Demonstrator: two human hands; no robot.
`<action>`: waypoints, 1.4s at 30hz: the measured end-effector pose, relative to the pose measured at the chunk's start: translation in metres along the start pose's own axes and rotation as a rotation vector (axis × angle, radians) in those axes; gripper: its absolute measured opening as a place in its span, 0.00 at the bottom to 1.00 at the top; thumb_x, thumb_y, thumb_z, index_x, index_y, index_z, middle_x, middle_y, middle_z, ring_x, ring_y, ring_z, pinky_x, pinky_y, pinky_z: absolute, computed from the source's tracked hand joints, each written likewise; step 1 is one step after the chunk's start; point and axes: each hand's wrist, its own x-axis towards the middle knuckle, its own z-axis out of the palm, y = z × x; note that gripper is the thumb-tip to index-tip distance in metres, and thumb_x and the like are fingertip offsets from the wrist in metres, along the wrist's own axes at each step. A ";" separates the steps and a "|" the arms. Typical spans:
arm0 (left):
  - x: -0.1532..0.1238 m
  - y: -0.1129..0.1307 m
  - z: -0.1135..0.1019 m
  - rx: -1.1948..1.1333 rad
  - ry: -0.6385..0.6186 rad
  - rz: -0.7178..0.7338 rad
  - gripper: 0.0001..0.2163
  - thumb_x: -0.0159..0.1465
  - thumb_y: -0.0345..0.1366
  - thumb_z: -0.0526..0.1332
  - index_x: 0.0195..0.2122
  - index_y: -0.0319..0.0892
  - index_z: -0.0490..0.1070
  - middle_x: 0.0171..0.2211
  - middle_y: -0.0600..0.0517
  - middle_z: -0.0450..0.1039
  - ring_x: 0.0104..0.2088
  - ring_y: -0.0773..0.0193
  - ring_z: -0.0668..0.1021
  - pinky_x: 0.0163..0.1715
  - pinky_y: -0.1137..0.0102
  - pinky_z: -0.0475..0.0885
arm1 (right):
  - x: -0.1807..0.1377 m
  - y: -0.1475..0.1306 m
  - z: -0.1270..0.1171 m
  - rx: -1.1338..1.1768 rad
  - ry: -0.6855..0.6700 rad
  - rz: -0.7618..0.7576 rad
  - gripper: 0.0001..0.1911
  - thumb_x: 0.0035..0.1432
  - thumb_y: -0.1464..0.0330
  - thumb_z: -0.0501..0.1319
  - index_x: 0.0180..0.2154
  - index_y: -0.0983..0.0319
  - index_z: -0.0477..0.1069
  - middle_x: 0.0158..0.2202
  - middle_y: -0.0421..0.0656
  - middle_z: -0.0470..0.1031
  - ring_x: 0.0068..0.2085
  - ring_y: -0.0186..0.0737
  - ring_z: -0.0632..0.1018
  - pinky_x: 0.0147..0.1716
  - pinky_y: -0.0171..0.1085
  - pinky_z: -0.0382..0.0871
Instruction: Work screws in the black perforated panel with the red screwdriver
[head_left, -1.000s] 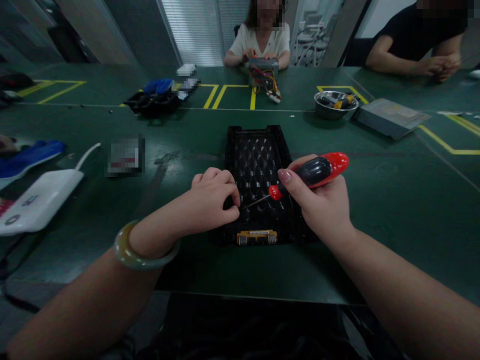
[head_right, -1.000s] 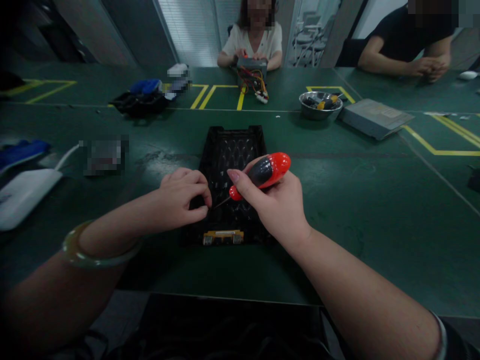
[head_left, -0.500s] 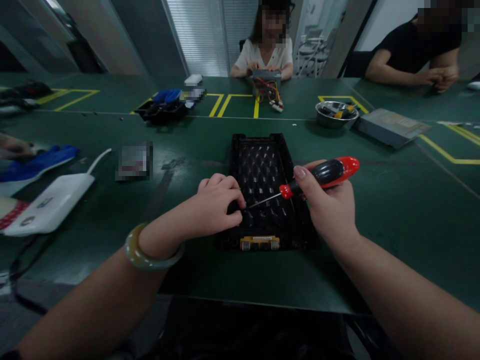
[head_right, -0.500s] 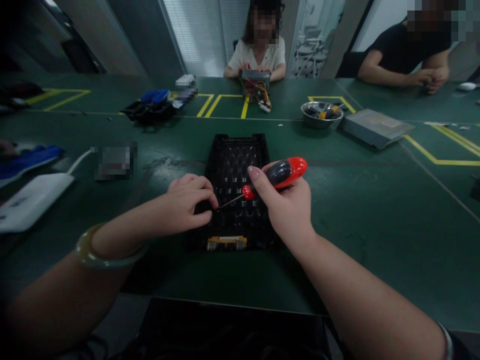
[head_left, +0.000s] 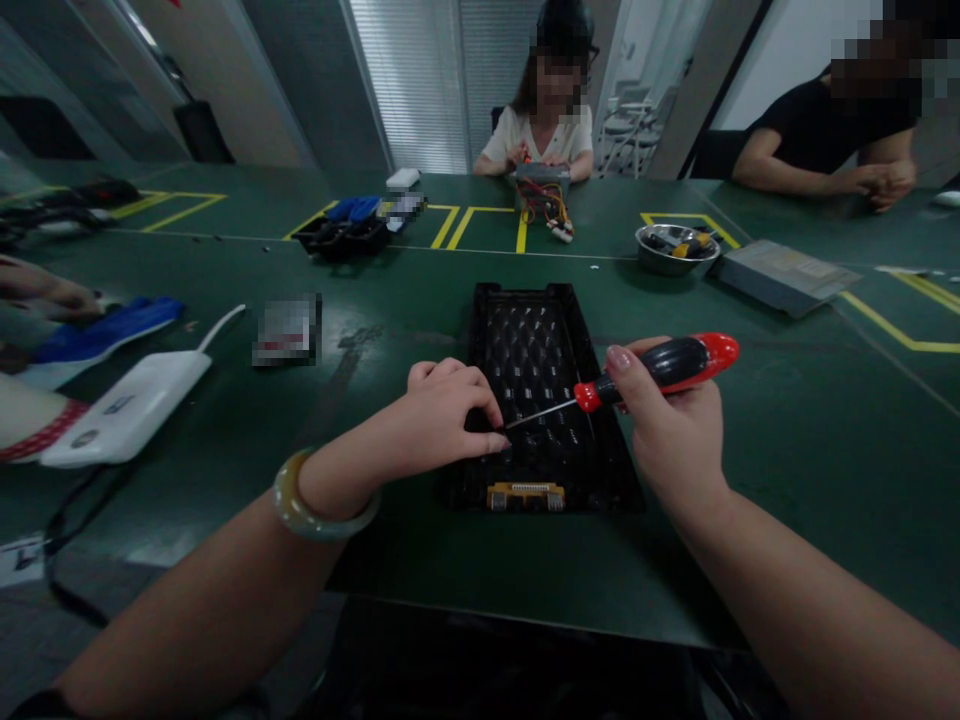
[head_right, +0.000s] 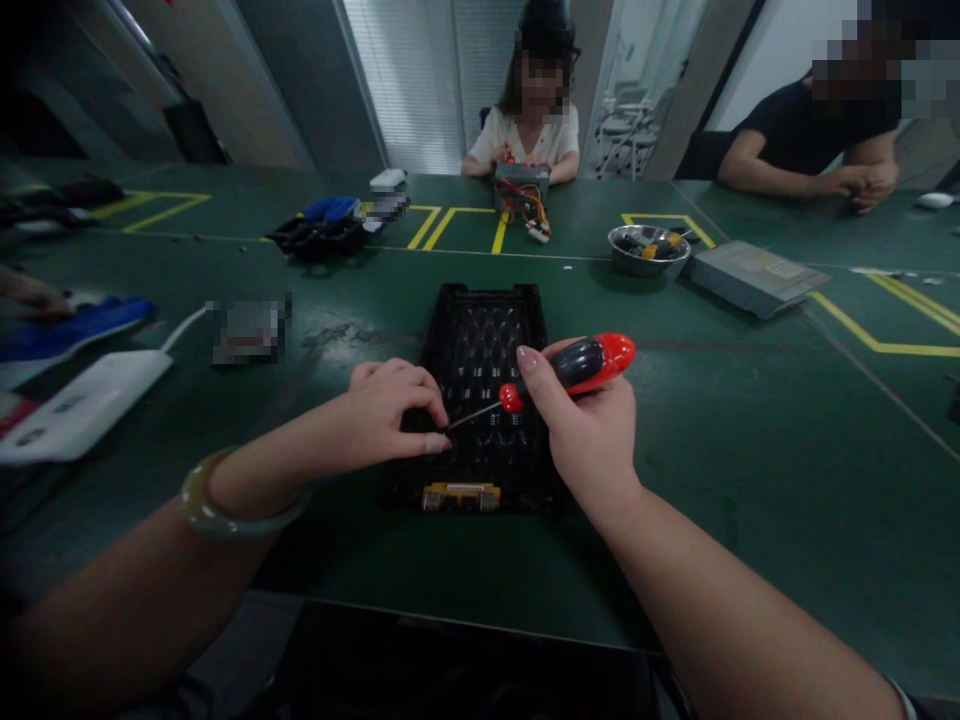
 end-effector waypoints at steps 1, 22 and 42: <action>0.000 0.000 0.001 -0.001 -0.003 0.004 0.13 0.62 0.51 0.66 0.38 0.48 0.80 0.47 0.50 0.77 0.53 0.50 0.70 0.55 0.53 0.54 | 0.000 -0.001 0.000 -0.004 -0.002 0.000 0.16 0.60 0.55 0.70 0.30 0.61 0.75 0.25 0.37 0.71 0.27 0.33 0.71 0.30 0.35 0.67; -0.011 0.005 -0.008 -0.075 -0.246 0.029 0.04 0.63 0.46 0.68 0.32 0.60 0.83 0.55 0.56 0.73 0.63 0.48 0.64 0.61 0.47 0.51 | 0.000 0.002 0.000 0.234 0.141 -0.135 0.14 0.61 0.60 0.69 0.27 0.57 0.71 0.25 0.39 0.68 0.27 0.37 0.69 0.27 0.40 0.63; -0.012 0.001 -0.013 -0.061 -0.233 0.131 0.08 0.66 0.44 0.63 0.36 0.52 0.82 0.58 0.53 0.72 0.63 0.50 0.64 0.63 0.53 0.51 | -0.014 -0.008 0.003 0.174 0.025 -0.279 0.13 0.60 0.58 0.69 0.28 0.57 0.74 0.26 0.40 0.69 0.27 0.38 0.68 0.26 0.42 0.59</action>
